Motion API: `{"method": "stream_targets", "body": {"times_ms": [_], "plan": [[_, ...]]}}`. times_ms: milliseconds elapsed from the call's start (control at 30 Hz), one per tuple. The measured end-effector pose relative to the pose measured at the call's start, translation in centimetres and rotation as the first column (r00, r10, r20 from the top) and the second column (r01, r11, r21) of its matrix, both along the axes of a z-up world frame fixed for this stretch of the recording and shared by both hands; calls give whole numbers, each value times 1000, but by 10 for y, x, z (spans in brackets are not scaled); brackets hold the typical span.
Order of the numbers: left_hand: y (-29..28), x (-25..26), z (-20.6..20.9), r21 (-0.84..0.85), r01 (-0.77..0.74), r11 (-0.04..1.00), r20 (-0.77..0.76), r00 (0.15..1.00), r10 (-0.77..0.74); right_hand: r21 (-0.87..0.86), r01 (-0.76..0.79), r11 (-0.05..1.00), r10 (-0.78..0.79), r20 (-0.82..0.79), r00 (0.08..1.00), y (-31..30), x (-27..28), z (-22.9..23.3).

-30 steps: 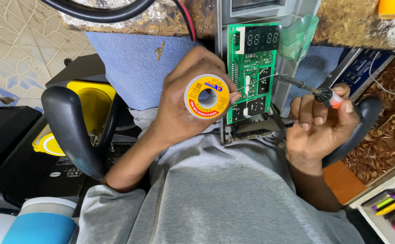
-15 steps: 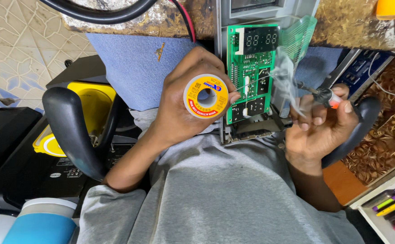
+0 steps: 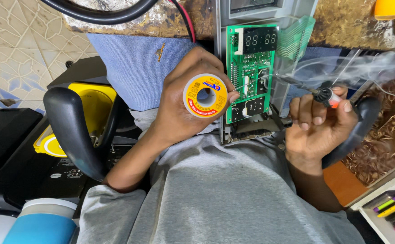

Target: The person sits in a chair and holds a circuit board on their lap. They use a soldering iron to apply heat to the board while feeding solder from a spool held in the other hand. The person flips the board over to work on the other side and continues soldering.

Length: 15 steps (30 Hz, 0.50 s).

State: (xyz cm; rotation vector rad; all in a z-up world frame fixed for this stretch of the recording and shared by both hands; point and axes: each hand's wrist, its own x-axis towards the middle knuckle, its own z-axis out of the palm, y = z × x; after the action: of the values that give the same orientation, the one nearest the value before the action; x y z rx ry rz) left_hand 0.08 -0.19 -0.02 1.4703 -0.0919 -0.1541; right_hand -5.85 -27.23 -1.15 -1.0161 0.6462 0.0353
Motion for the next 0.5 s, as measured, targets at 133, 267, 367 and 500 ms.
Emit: {"method": "stream_targets", "body": {"times_ms": [133, 267, 367, 500], "plan": [[0, 0, 0, 9, -1, 1000, -1, 1000, 1, -8, -31, 999, 31, 15, 999, 0, 0, 0], [1, 0, 2, 0, -6, 1000, -11, 1000, 6, -6, -28, 1000, 28, 2, 1000, 6, 5, 4], [3, 1, 3, 21, -53, 998, 4, 999, 53, -64, -16, 998, 13, -35, 999, 6, 5, 2], [8, 4, 5, 72, -108, 992, 54, 993, 104, -15, -19, 1000, 18, -30, 999, 4, 2, 2]]}}
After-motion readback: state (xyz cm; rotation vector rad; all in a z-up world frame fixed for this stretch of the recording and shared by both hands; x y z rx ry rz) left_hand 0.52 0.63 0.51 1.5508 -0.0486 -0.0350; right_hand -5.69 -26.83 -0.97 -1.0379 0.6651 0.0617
